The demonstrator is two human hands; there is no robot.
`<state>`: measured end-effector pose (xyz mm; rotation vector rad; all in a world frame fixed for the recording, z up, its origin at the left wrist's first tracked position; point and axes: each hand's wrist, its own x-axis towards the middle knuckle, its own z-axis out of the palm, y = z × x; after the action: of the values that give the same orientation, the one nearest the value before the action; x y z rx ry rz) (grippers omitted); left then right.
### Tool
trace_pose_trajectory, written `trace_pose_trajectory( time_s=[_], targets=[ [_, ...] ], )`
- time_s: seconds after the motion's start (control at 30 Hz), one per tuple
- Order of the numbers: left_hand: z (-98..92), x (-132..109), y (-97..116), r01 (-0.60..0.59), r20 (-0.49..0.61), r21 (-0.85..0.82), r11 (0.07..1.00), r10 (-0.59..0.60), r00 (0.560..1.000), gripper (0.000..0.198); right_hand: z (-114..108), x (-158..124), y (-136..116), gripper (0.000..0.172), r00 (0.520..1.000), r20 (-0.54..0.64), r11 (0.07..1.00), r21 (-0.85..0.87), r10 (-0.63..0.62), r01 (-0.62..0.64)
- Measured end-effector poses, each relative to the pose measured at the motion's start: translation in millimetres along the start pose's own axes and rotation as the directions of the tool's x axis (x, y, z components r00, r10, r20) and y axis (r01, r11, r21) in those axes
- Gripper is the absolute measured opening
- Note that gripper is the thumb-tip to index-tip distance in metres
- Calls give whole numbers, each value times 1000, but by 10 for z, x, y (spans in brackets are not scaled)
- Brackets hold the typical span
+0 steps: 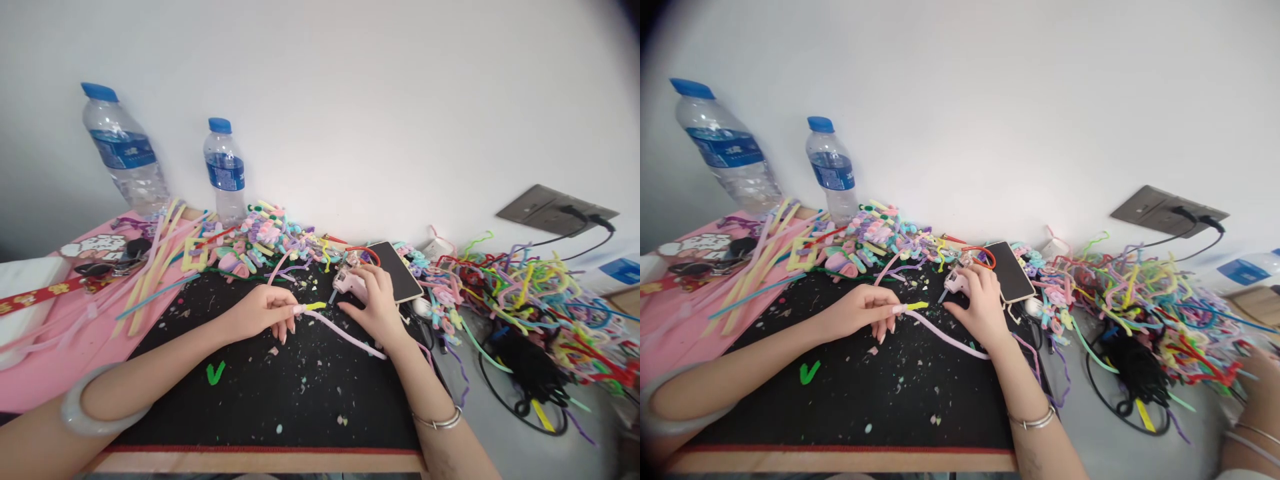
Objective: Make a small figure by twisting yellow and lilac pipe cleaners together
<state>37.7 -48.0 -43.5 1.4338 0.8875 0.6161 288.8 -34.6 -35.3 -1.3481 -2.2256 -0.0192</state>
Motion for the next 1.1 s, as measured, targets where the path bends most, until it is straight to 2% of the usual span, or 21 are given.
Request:
trace_pose_trajectory(
  time_s=[0.1,0.2,0.33,0.4,0.67,0.8,0.93,1.1],
  targets=[
    [4,7,0,-2,7,-3,1000,2,1000,26,-22,-35,-206,38,985,49,980,123,-164,157],
    [15,19,-4,-5,10,2,1000,5,1000,26,21,-88,-337,25,957,93,953,157,-276,259],
    [36,20,-28,6,18,9,1000,-6,1000,26,67,-131,-432,13,926,100,927,137,-363,349],
    [46,14,-46,4,30,9,1000,-5,1000,26,66,-134,-460,13,922,77,920,136,-378,366],
    [67,-14,-69,-29,98,58,998,23,995,29,78,-124,-435,11,955,34,922,271,-295,276],
    [63,-20,-52,-28,128,80,996,18,992,23,82,-117,-428,10,965,32,907,349,-262,235],
    [68,-37,-19,-41,164,129,991,19,986,17,70,-103,-446,12,975,61,888,426,-216,170],
    [83,-59,4,-51,200,157,986,19,980,20,87,-110,-445,13,980,89,861,498,-175,109]
  ],
)
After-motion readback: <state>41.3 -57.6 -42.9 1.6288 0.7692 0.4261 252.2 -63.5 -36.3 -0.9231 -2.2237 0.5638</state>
